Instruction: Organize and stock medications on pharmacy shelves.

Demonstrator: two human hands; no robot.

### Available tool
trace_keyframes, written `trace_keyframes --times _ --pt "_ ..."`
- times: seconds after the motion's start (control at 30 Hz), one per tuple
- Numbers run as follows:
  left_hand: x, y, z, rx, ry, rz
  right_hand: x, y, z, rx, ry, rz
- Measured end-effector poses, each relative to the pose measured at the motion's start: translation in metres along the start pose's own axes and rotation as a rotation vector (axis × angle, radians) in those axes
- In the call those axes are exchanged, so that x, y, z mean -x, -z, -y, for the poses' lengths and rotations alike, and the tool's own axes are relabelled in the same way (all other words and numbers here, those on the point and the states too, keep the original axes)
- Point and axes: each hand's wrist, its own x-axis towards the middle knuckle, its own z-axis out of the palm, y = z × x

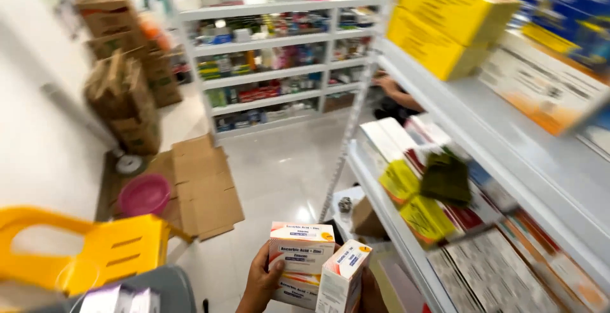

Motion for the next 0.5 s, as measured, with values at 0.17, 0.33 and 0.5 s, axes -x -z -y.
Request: trace_keyframes --times 0.17,0.33,0.5 --pt "0.012 0.025 0.015 -0.001 0.018 -0.430 -0.176 0.087 -0.020 0.114 -0.267 0.276" --pt "0.048 0.049 0.036 0.061 -0.123 -0.885 -0.263 0.088 -0.067 0.458 -0.171 0.340" --pt "0.102 0.093 0.060 -0.227 -0.113 -1.212 -0.296 0.058 -0.132 0.527 -0.336 0.285"
